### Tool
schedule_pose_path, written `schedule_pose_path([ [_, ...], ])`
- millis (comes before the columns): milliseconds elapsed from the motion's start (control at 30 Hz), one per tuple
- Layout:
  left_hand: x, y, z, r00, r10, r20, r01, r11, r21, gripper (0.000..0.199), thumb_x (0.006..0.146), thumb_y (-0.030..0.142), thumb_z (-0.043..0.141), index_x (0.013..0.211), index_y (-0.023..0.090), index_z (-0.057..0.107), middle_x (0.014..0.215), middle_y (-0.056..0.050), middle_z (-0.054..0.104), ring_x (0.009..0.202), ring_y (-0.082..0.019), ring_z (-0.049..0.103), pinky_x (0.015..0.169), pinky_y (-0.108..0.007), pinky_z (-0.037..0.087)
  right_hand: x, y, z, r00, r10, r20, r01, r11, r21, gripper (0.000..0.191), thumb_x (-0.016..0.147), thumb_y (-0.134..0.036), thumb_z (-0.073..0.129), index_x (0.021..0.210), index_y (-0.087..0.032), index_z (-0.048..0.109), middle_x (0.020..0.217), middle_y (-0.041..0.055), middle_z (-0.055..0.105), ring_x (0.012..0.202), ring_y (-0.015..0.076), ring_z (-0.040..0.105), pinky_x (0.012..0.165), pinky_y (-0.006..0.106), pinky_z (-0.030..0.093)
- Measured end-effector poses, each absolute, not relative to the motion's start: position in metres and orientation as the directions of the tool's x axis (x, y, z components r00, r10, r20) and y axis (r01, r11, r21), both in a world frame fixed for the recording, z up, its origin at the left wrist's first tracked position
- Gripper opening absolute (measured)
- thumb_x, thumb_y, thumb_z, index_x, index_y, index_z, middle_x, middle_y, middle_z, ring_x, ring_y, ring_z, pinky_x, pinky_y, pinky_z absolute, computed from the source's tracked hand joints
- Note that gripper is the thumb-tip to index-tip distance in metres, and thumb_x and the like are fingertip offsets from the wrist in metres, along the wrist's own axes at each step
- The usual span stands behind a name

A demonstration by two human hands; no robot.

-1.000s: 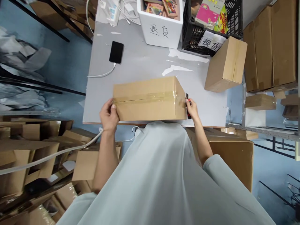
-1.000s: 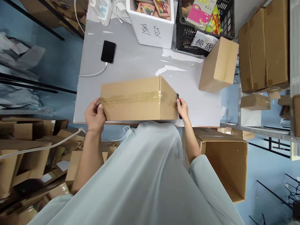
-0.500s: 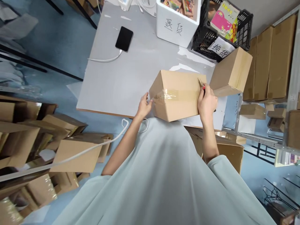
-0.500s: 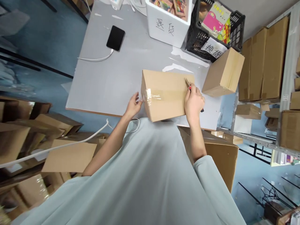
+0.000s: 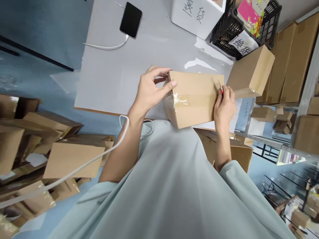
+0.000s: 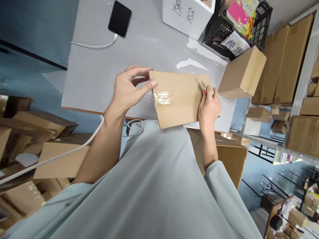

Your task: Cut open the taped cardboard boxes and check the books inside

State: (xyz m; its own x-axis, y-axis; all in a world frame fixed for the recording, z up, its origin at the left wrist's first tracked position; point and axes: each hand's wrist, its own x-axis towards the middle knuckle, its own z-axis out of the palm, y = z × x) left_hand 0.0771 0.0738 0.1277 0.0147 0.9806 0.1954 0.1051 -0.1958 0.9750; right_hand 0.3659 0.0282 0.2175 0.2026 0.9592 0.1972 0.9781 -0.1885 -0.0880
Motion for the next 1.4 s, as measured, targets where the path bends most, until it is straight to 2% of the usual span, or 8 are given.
schedule_pose_path([
  [133, 0.065, 0.078, 0.126, 0.058, 0.983, 0.173, 0.093, -0.178, 0.980, 0.052, 0.094, 0.062, 0.093, 0.133, 0.031, 0.079, 0.138, -0.005, 0.074, 0.138, -0.033, 0.074, 0.124, -0.055, 0.063, 0.357, 0.008, 0.245, 0.303, 0.932, 0.199, 0.953, -0.291, -0.085, 0.070, 0.123, -0.051, 0.011, 0.170, -0.021, 0.053, 0.134, 0.0201, 0.081, 0.114, 0.0358, 0.082, 0.098, 0.049, 0.062],
  [233, 0.059, 0.080, 0.124, 0.106, 0.978, 0.181, 0.060, -0.188, 0.980, 0.050, 0.096, 0.063, 0.091, 0.132, 0.030, 0.076, 0.140, -0.005, 0.075, 0.140, -0.033, 0.072, 0.126, -0.053, 0.061, 0.329, -0.015, 0.268, 0.258, 0.966, 0.004, 0.955, -0.255, -0.152, 0.067, 0.123, -0.051, 0.013, 0.176, -0.022, 0.043, 0.113, 0.0149, 0.084, 0.092, 0.0330, 0.083, 0.089, 0.047, 0.064],
  [367, 0.056, 0.083, 0.123, 0.141, 0.972, 0.188, 0.022, -0.193, 0.981, 0.046, 0.097, 0.060, 0.090, 0.127, 0.028, 0.075, 0.133, -0.005, 0.077, 0.129, -0.030, 0.076, 0.120, -0.047, 0.064, 0.275, -0.037, 0.291, 0.040, 0.959, -0.279, 0.930, -0.137, -0.340, 0.059, 0.123, -0.047, 0.030, 0.176, -0.026, 0.041, 0.114, 0.0093, 0.084, 0.086, 0.0286, 0.082, 0.084, 0.043, 0.066],
  [467, 0.056, 0.085, 0.125, 0.141, 0.967, 0.212, 0.014, -0.216, 0.976, 0.039, 0.096, 0.051, 0.092, 0.122, 0.029, 0.076, 0.127, -0.004, 0.077, 0.124, -0.029, 0.076, 0.111, -0.044, 0.067, 0.244, -0.038, 0.301, -0.047, 0.925, -0.376, 0.911, -0.114, -0.396, 0.057, 0.123, -0.048, 0.037, 0.176, -0.030, 0.046, 0.116, 0.0055, 0.086, 0.080, 0.0244, 0.081, 0.084, 0.038, 0.065],
  [700, 0.058, 0.088, 0.125, 0.128, 0.954, 0.272, -0.019, -0.271, 0.962, 0.033, 0.090, 0.025, 0.094, 0.118, 0.024, 0.078, 0.120, -0.006, 0.077, 0.116, -0.024, 0.075, 0.098, -0.037, 0.068, 0.215, -0.022, 0.312, -0.010, 0.877, -0.481, 0.974, -0.100, -0.203, 0.058, 0.121, -0.038, 0.042, 0.177, -0.028, 0.051, 0.097, 0.0020, 0.086, 0.070, 0.0205, 0.074, 0.081, 0.030, 0.059],
  [1000, 0.060, 0.085, 0.135, 0.159, 0.975, 0.153, -0.026, -0.151, 0.988, 0.036, 0.089, 0.027, 0.092, 0.119, 0.025, 0.074, 0.123, -0.006, 0.075, 0.119, -0.026, 0.070, 0.102, -0.041, 0.062, 0.192, -0.020, 0.318, 0.068, 0.901, -0.429, 0.978, -0.146, -0.150, 0.057, 0.118, -0.029, 0.045, 0.173, -0.019, 0.057, 0.086, 0.0033, 0.082, 0.067, 0.0173, 0.074, 0.074, 0.025, 0.052],
  [1133, 0.059, 0.088, 0.134, 0.199, 0.970, 0.139, -0.052, -0.131, 0.990, 0.038, 0.089, 0.030, 0.093, 0.120, 0.024, 0.073, 0.122, -0.006, 0.072, 0.117, -0.028, 0.070, 0.103, -0.046, 0.059, 0.182, -0.018, 0.322, 0.104, 0.879, -0.466, 0.980, -0.171, -0.103, 0.056, 0.118, -0.027, 0.047, 0.172, -0.019, 0.058, 0.097, 0.0066, 0.086, 0.073, 0.0178, 0.076, 0.076, 0.025, 0.052],
  [1400, 0.060, 0.088, 0.133, 0.217, 0.968, 0.125, -0.062, -0.115, 0.992, 0.034, 0.091, 0.029, 0.089, 0.120, 0.027, 0.071, 0.125, -0.006, 0.071, 0.124, -0.030, 0.069, 0.111, -0.050, 0.060, 0.140, -0.009, 0.324, 0.349, 0.735, -0.581, 0.931, -0.205, 0.301, 0.067, 0.119, -0.020, 0.044, 0.185, -0.028, 0.036, 0.115, 0.0094, 0.087, 0.091, 0.0234, 0.082, 0.085, 0.032, 0.059],
])
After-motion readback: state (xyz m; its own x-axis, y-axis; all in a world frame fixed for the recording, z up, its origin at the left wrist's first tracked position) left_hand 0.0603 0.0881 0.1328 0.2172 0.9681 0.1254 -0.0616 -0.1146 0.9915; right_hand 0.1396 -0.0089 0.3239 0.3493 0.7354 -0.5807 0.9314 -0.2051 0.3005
